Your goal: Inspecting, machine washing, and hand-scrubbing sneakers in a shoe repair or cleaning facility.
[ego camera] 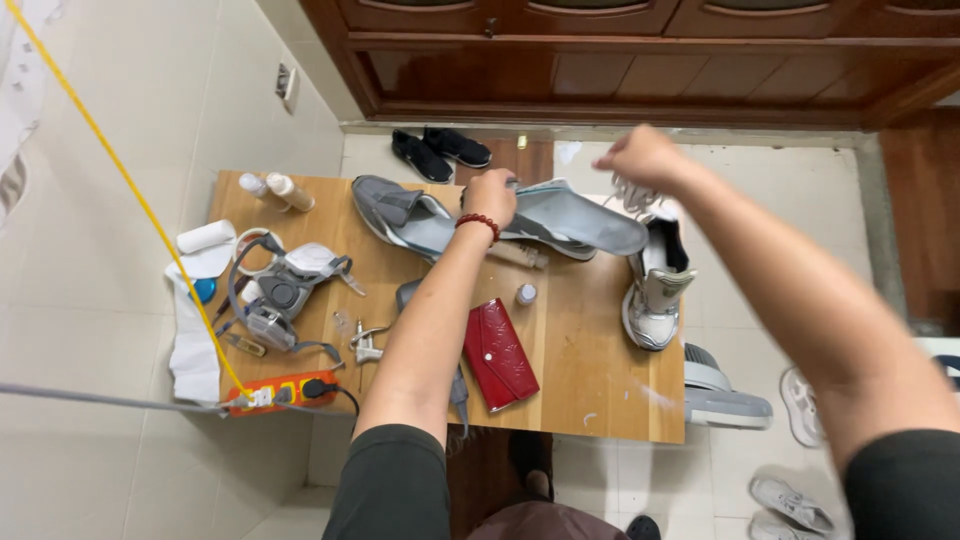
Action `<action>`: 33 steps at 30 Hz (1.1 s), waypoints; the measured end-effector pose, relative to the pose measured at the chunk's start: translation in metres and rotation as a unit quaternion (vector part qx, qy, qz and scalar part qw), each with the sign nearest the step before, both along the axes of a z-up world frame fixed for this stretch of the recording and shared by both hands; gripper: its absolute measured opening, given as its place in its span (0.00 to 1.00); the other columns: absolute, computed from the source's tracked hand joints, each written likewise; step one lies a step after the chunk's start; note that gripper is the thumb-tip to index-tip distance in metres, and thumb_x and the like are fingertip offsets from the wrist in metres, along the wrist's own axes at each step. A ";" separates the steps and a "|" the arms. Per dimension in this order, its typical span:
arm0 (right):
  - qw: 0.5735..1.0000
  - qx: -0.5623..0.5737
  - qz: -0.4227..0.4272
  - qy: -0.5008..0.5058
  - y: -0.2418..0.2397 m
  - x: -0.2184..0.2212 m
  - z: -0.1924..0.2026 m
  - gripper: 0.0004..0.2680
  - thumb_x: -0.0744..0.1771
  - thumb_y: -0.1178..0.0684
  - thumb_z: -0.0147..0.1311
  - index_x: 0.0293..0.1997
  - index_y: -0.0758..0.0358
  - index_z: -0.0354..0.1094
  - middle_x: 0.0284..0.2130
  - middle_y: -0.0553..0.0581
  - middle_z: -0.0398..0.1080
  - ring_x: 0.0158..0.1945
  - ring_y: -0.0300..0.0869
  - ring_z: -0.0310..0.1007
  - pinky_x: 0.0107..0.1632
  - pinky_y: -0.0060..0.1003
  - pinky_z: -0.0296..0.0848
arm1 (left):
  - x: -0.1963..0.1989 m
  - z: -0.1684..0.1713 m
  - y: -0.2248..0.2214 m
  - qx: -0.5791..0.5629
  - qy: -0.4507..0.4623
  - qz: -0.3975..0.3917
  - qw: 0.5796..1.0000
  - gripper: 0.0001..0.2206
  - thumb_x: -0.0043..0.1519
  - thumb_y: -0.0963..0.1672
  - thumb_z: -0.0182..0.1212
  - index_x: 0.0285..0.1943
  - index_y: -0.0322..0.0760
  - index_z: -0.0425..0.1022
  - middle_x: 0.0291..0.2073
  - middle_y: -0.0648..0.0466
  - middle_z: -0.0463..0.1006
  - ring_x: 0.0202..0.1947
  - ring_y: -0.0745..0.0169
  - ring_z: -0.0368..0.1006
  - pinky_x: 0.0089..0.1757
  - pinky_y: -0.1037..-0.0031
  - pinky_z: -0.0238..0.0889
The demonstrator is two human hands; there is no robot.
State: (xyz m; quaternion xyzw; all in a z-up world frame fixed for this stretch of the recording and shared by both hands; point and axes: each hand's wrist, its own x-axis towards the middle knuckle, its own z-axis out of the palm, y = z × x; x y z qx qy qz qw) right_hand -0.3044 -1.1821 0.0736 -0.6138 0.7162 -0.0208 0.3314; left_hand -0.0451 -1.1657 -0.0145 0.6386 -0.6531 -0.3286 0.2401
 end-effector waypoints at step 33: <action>0.968 -0.134 0.042 -0.207 0.012 0.072 0.099 0.14 0.69 0.42 0.57 0.35 0.65 0.77 0.20 0.48 0.67 0.23 0.32 0.61 0.26 0.32 0.61 | 0.109 -0.011 0.350 -0.012 0.183 0.172 0.968 0.09 0.63 0.41 0.62 0.50 0.33 0.80 0.38 0.50 0.86 0.37 0.63 0.83 0.41 0.74 0.76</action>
